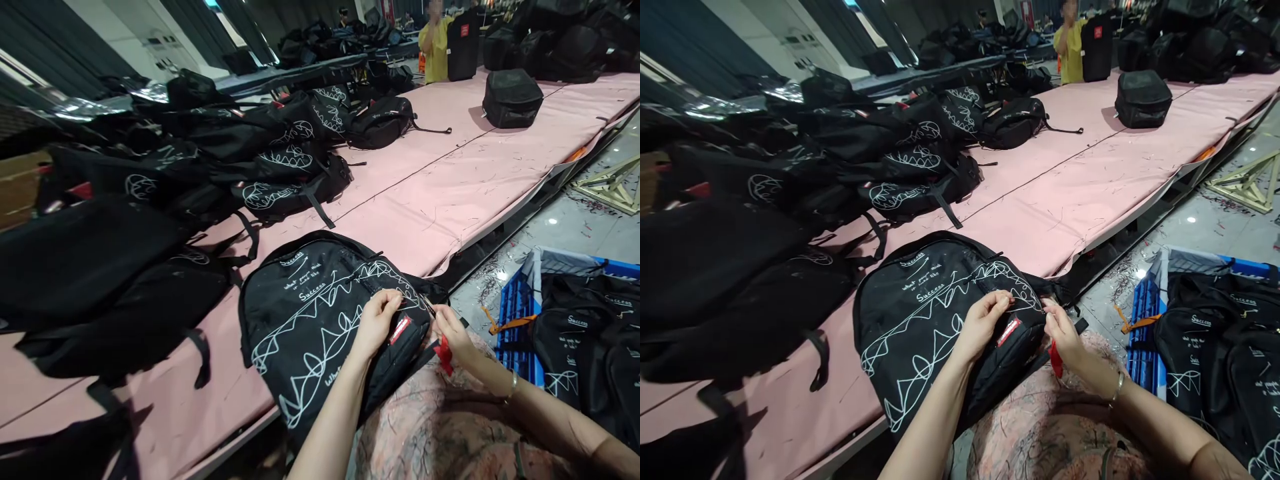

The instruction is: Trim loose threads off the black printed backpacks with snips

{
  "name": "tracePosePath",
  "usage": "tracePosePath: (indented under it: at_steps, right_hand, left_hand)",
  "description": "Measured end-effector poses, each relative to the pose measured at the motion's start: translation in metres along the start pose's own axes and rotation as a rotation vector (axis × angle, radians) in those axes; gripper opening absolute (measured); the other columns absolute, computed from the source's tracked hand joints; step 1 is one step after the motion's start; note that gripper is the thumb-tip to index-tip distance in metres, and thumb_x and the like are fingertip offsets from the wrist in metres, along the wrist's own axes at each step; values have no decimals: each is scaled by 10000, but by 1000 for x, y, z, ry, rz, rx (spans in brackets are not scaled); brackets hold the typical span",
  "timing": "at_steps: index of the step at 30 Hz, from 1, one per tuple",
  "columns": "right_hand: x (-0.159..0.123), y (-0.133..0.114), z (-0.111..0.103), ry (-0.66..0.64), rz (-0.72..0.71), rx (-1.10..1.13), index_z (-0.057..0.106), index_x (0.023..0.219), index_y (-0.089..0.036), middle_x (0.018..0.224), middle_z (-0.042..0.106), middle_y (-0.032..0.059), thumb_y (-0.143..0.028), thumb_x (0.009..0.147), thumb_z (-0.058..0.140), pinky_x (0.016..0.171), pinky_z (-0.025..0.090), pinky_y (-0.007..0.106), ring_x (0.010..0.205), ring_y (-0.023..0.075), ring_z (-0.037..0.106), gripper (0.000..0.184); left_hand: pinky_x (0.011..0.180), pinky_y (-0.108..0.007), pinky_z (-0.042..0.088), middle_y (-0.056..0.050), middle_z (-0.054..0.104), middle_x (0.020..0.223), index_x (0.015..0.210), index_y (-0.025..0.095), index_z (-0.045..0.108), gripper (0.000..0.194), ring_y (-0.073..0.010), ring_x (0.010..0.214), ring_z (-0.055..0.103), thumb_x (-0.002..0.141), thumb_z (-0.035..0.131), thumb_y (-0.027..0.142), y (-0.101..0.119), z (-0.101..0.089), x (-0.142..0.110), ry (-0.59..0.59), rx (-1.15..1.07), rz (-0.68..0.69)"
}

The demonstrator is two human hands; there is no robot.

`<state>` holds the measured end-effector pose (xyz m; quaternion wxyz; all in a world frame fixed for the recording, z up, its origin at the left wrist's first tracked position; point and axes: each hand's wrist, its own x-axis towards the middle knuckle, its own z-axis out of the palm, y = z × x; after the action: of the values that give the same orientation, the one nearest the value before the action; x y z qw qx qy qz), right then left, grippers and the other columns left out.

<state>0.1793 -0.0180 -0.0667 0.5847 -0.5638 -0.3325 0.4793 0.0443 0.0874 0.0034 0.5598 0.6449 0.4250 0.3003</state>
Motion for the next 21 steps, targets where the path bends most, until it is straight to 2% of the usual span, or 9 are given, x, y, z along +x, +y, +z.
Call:
tracePosePath:
  at_steps: [4, 9, 17, 21]
  right_hand:
    - [-25, -15, -12, -17, 35, -104, 509, 923, -203, 731, 539, -14, -401, 795, 536, 586, 378, 228, 645, 123, 476, 238]
    - [-43, -38, -7, -9, -14, -276, 518, 826, -201, 641, 523, -29, -359, 810, 520, 545, 340, 231, 573, 117, 444, 159]
    - [-29, -54, 13, 49, -111, -503, 534, 786, -219, 647, 559, -10, -305, 760, 533, 548, 323, 251, 558, 144, 474, 89]
    - [-24, -53, 15, 25, -136, -560, 530, 785, -216, 659, 564, -15, -295, 766, 517, 547, 321, 247, 542, 132, 472, 83]
  left_hand:
    - [765, -291, 404, -59, 582, 829, 753, 159, 603, 276, -183, 811, 522, 761, 522, 423, -3, 6, -2, 60, 34, 37]
    - [803, -319, 417, -67, 587, 856, 752, 160, 594, 262, -191, 853, 540, 783, 497, 401, -4, 11, -5, 97, 58, 78]
    - [835, -339, 417, -77, 593, 900, 741, 159, 589, 215, -197, 889, 550, 791, 489, 343, 0, 13, -9, 102, 56, 113]
    - [839, -334, 416, -76, 588, 897, 732, 160, 582, 206, -188, 874, 548, 793, 478, 327, 1, 13, -10, 92, 73, 122]
